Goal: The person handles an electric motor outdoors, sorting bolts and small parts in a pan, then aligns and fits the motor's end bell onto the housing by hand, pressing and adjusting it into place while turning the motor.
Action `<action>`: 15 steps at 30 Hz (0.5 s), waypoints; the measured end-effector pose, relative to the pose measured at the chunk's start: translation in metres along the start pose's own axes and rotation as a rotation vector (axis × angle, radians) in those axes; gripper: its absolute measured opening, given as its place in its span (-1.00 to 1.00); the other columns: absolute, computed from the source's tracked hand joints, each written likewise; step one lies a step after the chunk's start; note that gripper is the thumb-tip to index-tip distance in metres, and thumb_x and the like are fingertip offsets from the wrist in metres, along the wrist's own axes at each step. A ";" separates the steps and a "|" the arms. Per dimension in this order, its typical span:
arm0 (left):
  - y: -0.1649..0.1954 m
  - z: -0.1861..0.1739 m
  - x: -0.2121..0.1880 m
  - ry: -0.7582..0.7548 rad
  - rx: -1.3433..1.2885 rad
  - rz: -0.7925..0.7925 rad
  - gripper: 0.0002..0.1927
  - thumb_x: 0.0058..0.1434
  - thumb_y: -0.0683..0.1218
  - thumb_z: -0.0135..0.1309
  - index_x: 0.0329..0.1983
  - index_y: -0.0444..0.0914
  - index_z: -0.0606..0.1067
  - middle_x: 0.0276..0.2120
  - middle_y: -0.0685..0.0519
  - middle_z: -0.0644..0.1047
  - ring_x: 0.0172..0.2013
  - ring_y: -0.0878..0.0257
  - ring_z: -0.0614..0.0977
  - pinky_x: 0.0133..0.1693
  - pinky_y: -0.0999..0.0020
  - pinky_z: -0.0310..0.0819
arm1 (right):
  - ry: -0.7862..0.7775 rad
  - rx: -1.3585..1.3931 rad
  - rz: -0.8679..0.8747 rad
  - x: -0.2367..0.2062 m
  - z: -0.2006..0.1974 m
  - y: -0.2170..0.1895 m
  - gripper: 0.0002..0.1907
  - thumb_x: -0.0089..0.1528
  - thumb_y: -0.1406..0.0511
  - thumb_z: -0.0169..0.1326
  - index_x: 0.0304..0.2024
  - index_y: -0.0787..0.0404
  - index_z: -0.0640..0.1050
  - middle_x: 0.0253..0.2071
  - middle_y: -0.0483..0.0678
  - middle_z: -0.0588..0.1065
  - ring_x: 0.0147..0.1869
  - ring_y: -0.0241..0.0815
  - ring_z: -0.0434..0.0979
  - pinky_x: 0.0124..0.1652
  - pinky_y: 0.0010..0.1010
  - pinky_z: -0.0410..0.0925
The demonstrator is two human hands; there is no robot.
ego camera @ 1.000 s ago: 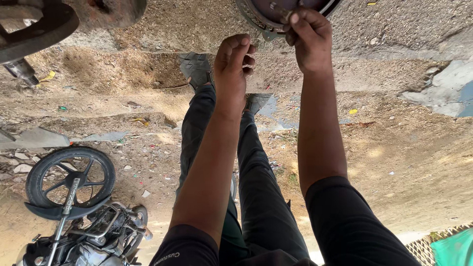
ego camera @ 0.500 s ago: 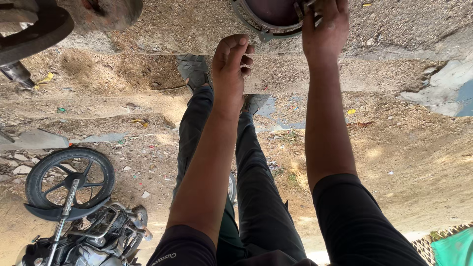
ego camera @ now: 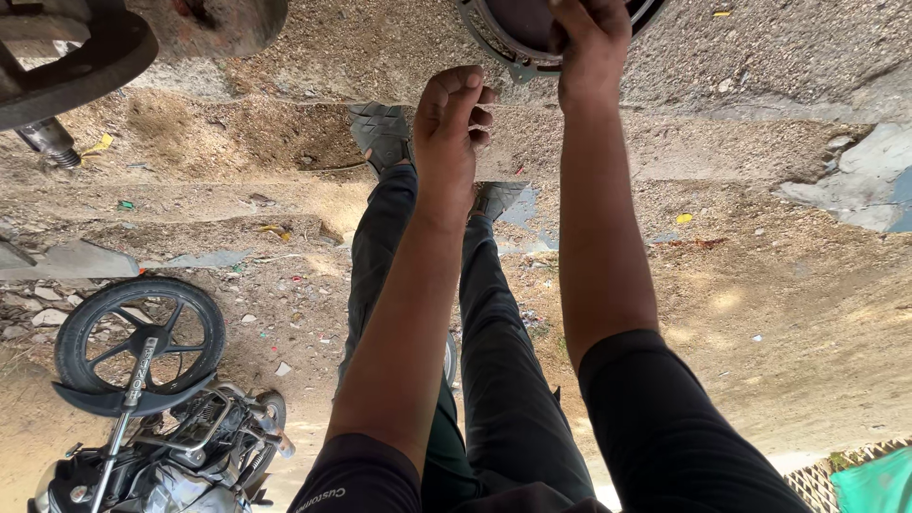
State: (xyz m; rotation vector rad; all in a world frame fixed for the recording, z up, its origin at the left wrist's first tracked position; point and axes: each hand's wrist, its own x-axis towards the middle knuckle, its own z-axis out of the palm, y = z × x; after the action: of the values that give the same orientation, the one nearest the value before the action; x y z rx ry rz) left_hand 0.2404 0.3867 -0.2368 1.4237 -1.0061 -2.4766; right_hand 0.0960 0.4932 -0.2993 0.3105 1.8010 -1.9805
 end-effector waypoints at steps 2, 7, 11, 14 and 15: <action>0.001 0.000 0.000 0.009 0.029 -0.007 -0.76 0.34 0.06 0.18 -0.05 -0.13 0.57 -0.27 0.13 0.58 -0.34 0.41 0.49 -0.33 0.46 0.35 | -0.159 0.300 0.152 -0.020 -0.011 -0.015 -0.96 0.34 0.42 0.16 -0.16 0.25 0.61 -0.25 -0.05 0.55 -0.34 -0.30 0.44 -0.31 -0.44 0.31; 0.004 0.006 -0.002 -0.017 0.009 0.036 -0.76 0.35 0.06 0.19 -0.02 -0.12 0.58 -0.27 0.15 0.56 -0.34 0.40 0.47 -0.32 0.44 0.33 | -0.403 0.438 0.191 -0.054 -0.019 -0.026 -0.94 0.39 0.38 0.14 -0.10 0.23 0.60 -0.18 -0.02 0.57 -0.33 -0.33 0.44 -0.32 -0.54 0.29; 0.005 0.006 -0.004 -0.019 0.063 0.001 -0.74 0.33 0.07 0.18 0.00 -0.11 0.58 -0.26 0.15 0.58 -0.33 0.40 0.50 -0.31 0.43 0.37 | -0.298 0.139 0.086 -0.044 -0.045 -0.026 -0.91 0.38 0.45 0.11 -0.08 0.26 0.60 -0.19 -0.01 0.60 -0.31 -0.29 0.46 -0.30 -0.50 0.30; 0.003 0.004 -0.005 -0.019 0.080 -0.027 -0.73 0.32 0.08 0.18 0.00 -0.11 0.57 -0.24 0.16 0.58 -0.31 0.40 0.51 -0.29 0.43 0.39 | -0.282 -0.623 -0.326 -0.010 -0.083 -0.039 -0.87 0.40 0.49 0.10 -0.03 0.29 0.61 -0.17 -0.02 0.59 -0.21 -0.28 0.54 -0.25 -0.47 0.40; 0.002 0.003 -0.005 -0.024 0.086 -0.026 -0.73 0.33 0.08 0.18 0.00 -0.12 0.57 -0.24 0.16 0.58 -0.32 0.39 0.51 -0.29 0.43 0.38 | -0.300 -0.880 -0.526 0.003 -0.095 -0.043 -0.84 0.39 0.51 0.06 -0.03 0.29 0.61 -0.10 0.00 0.64 -0.15 -0.25 0.66 -0.24 -0.45 0.50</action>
State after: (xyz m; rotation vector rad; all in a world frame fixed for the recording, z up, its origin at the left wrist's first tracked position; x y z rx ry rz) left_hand 0.2404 0.3888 -0.2311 1.4433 -1.1190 -2.5036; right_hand 0.0611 0.5879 -0.2743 -0.7514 2.4632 -1.1922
